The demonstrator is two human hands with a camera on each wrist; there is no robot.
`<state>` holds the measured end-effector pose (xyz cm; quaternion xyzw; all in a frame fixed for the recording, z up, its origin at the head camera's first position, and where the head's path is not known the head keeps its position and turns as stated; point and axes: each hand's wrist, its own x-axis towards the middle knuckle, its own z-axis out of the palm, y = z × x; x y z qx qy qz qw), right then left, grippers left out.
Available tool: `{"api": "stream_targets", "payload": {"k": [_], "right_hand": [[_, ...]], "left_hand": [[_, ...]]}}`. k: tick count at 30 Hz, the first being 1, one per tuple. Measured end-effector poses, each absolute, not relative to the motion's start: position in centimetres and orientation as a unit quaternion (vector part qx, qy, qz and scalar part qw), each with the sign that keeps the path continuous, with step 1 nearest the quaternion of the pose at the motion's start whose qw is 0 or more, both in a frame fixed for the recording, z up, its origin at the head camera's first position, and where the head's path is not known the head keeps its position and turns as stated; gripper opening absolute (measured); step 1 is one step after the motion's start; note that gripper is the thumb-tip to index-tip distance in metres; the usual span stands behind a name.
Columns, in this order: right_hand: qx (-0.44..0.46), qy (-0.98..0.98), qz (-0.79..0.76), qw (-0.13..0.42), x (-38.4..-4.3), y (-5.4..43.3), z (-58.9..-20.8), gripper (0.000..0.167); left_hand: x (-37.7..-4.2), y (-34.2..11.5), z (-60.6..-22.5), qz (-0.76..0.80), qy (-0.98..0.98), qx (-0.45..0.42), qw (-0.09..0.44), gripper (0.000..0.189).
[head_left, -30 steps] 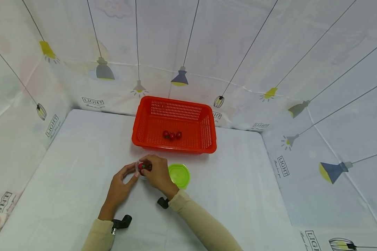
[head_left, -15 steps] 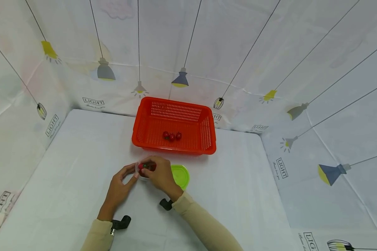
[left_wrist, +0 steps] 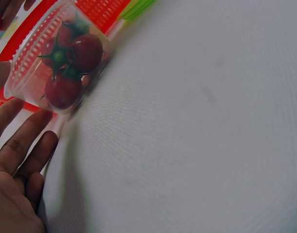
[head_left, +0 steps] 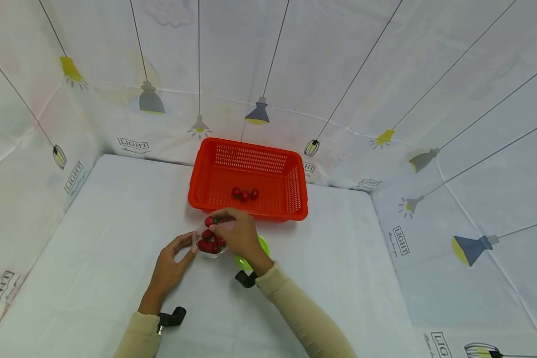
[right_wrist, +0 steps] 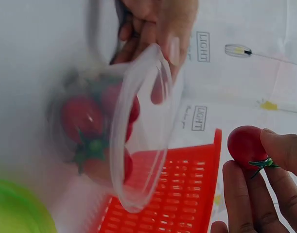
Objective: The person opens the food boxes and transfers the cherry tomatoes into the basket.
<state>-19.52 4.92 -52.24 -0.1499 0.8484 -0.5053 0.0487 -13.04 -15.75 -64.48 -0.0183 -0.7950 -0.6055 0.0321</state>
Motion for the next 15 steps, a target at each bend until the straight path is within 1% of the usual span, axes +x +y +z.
{"api": "stream_targets", "payload": {"k": [15], "right_hand": [[-0.172, 0.838, -0.517, 0.034, -22.2, 6.4, -49.9, 0.027]], "left_hand": [[-13.0, -15.7, -64.6, -0.609, -0.793, -0.011, 0.025, 0.049]]}}
